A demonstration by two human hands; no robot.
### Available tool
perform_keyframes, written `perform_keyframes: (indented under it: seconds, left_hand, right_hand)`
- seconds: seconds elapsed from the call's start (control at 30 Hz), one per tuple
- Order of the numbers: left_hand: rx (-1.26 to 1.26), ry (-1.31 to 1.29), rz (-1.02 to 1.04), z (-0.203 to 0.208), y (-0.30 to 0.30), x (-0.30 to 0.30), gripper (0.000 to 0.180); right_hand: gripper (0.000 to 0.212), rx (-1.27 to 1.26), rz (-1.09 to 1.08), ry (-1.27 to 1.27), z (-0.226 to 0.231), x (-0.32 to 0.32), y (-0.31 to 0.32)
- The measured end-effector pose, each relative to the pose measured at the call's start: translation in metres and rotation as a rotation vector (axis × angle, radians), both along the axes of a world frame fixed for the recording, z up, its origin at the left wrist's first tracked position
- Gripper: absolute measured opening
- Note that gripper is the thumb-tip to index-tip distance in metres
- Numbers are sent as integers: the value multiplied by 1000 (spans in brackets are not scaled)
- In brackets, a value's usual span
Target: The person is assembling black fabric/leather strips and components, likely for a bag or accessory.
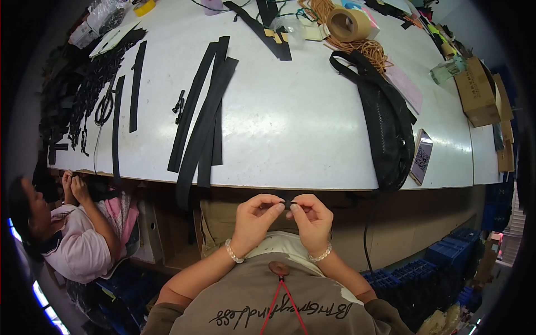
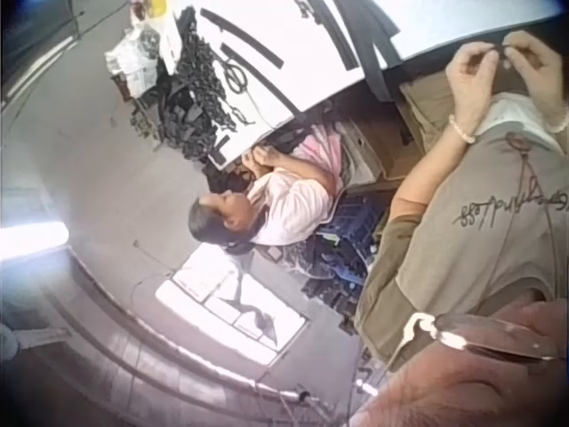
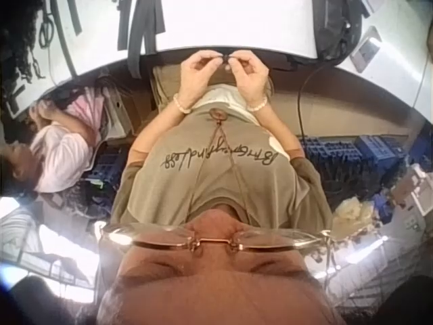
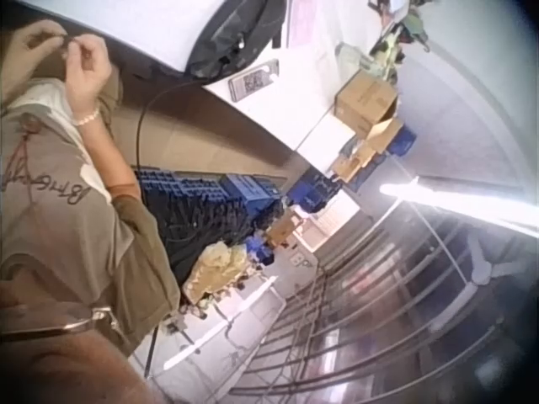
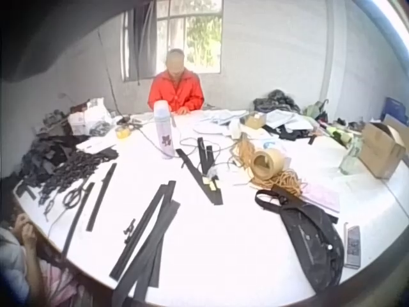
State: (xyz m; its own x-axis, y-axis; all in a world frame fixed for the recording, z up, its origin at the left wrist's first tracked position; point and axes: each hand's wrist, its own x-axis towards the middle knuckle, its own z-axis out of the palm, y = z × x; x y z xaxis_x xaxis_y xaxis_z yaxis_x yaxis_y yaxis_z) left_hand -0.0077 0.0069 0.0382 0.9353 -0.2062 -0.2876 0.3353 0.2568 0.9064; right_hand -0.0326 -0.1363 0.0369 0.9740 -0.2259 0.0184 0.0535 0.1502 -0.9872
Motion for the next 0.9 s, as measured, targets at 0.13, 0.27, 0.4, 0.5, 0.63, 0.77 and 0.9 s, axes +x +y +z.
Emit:
perform_keyframes:
  seconds: [0.13,0.27,0.4,0.5,0.63,0.77,0.9]
  left_hand:
    - [-66,354,-39,-23,1,5,12]
    - [-26,418,-95,-31,5,15,13]
    - [7,386,-58,-31,3,17,13]
    - [10,351,-17,-35,-1,12,14]
    - [59,272,-4,-36,0,8,14]
    - [53,187,5,-24,-2,5,12]
    - [-27,58,7,-19,-3,-1,9]
  right_hand:
    - [6,193,40,389,-22,3,-3]
    - [5,248,75,541,-31,8,-7]
    - [5,256,65,551,-33,11,-5]
    - [5,276,44,531,-34,12,-3]
    - [6,253,37,494,-32,8,-1]
    - [17,177,99,334,-22,5,-2]
    - [17,59,78,204,-15,3,0]
